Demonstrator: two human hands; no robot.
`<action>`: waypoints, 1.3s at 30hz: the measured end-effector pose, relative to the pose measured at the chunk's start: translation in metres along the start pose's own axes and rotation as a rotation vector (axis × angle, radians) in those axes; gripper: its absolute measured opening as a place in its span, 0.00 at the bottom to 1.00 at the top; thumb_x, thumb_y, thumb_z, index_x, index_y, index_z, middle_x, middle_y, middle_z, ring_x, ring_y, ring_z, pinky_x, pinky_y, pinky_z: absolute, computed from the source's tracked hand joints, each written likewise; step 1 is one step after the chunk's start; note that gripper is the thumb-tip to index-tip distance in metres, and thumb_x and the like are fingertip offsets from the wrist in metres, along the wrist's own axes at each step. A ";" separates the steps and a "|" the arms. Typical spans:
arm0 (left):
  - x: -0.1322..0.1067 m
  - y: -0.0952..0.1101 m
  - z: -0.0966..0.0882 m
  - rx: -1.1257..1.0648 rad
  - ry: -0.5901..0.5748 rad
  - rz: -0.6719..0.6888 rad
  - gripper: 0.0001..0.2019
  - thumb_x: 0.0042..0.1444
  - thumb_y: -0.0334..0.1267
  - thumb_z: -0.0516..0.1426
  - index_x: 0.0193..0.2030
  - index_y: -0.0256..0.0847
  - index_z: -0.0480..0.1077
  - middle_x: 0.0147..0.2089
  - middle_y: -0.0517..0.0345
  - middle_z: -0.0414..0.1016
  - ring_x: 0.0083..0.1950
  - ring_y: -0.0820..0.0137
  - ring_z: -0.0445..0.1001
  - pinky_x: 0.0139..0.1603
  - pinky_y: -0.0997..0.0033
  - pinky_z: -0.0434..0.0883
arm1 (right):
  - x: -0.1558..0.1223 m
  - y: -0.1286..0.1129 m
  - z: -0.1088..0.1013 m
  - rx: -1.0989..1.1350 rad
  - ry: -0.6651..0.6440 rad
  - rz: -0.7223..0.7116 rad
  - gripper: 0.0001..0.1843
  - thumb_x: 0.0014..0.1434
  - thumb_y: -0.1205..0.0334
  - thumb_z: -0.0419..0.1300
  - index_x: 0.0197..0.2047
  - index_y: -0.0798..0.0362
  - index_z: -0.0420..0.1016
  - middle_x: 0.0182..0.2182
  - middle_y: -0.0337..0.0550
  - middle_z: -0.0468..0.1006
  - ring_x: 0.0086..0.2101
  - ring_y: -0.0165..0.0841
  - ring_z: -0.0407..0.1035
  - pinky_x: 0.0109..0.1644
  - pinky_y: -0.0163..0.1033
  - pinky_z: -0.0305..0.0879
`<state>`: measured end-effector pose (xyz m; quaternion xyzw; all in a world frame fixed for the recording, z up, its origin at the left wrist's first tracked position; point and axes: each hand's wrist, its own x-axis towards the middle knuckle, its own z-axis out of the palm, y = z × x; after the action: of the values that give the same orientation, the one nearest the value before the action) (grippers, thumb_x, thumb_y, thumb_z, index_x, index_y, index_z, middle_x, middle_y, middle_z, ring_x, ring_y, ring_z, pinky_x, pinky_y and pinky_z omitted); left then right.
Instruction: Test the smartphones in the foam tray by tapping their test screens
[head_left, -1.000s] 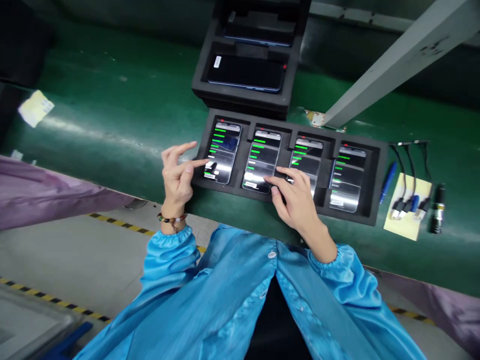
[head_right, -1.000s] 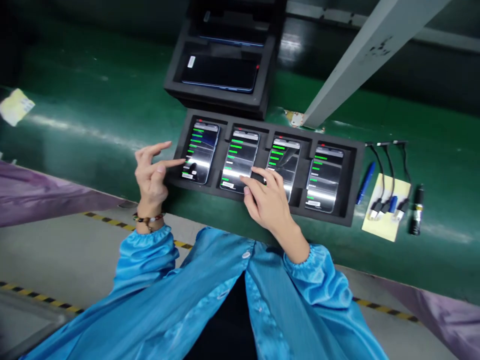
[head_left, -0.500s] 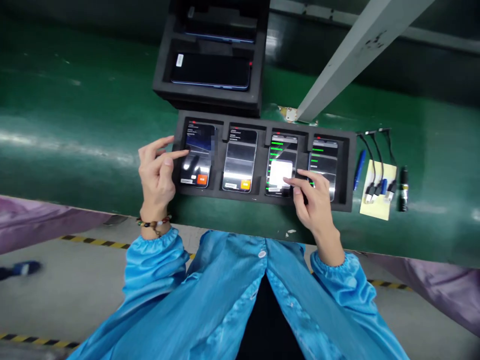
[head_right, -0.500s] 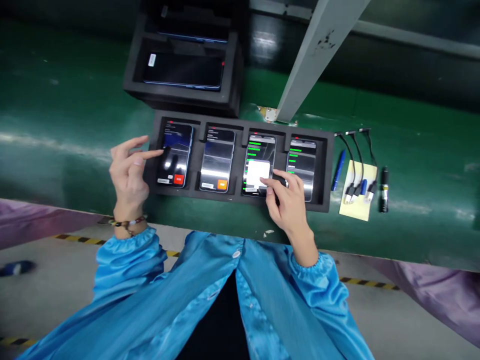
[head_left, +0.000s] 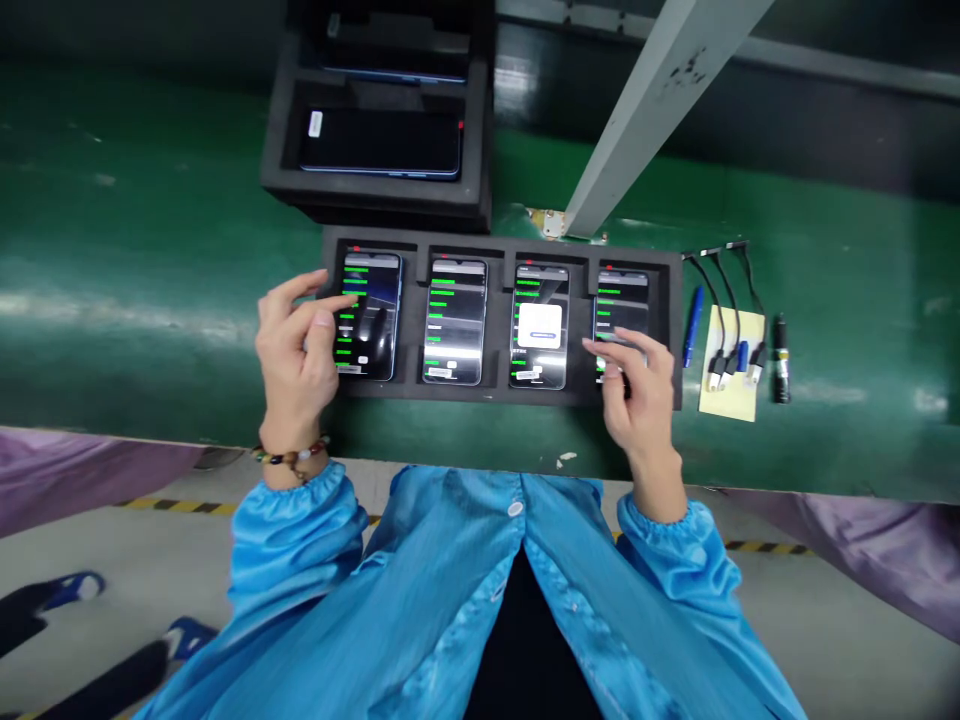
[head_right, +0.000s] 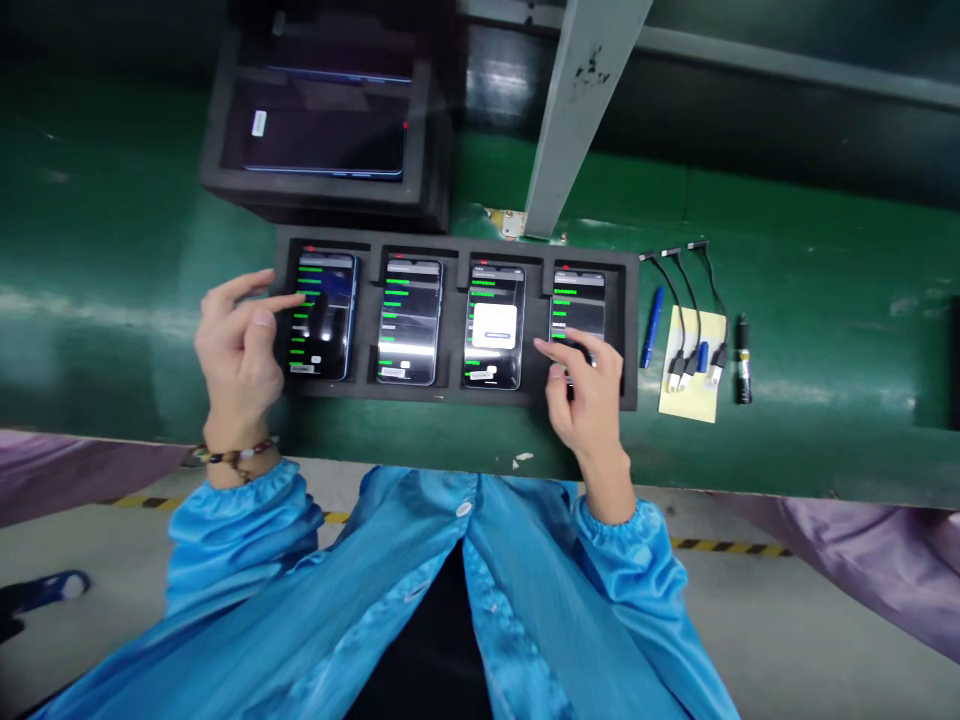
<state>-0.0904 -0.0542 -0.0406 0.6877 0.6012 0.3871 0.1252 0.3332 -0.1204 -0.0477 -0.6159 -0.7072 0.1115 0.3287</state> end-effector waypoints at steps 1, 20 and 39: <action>0.000 0.000 0.001 0.004 -0.006 0.000 0.22 0.80 0.50 0.53 0.58 0.44 0.86 0.70 0.46 0.78 0.72 0.53 0.73 0.75 0.44 0.66 | 0.004 -0.007 0.004 0.004 -0.042 -0.029 0.19 0.77 0.60 0.54 0.62 0.43 0.83 0.59 0.51 0.84 0.65 0.48 0.74 0.70 0.63 0.70; -0.002 -0.003 0.004 0.024 0.004 -0.020 0.22 0.79 0.50 0.52 0.55 0.45 0.86 0.70 0.49 0.79 0.72 0.54 0.74 0.76 0.43 0.65 | 0.009 -0.033 0.019 0.039 -0.156 -0.138 0.20 0.76 0.63 0.52 0.62 0.44 0.81 0.56 0.47 0.86 0.66 0.47 0.74 0.70 0.60 0.68; -0.002 -0.002 0.006 0.009 0.068 -0.035 0.22 0.80 0.49 0.52 0.54 0.43 0.86 0.67 0.45 0.80 0.71 0.54 0.76 0.76 0.42 0.64 | -0.017 0.026 -0.019 0.001 0.120 0.125 0.20 0.79 0.57 0.52 0.60 0.44 0.85 0.56 0.48 0.86 0.65 0.48 0.74 0.73 0.66 0.68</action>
<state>-0.0881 -0.0542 -0.0465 0.6643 0.6186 0.4054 0.1084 0.3656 -0.1358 -0.0537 -0.6642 -0.6465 0.0948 0.3632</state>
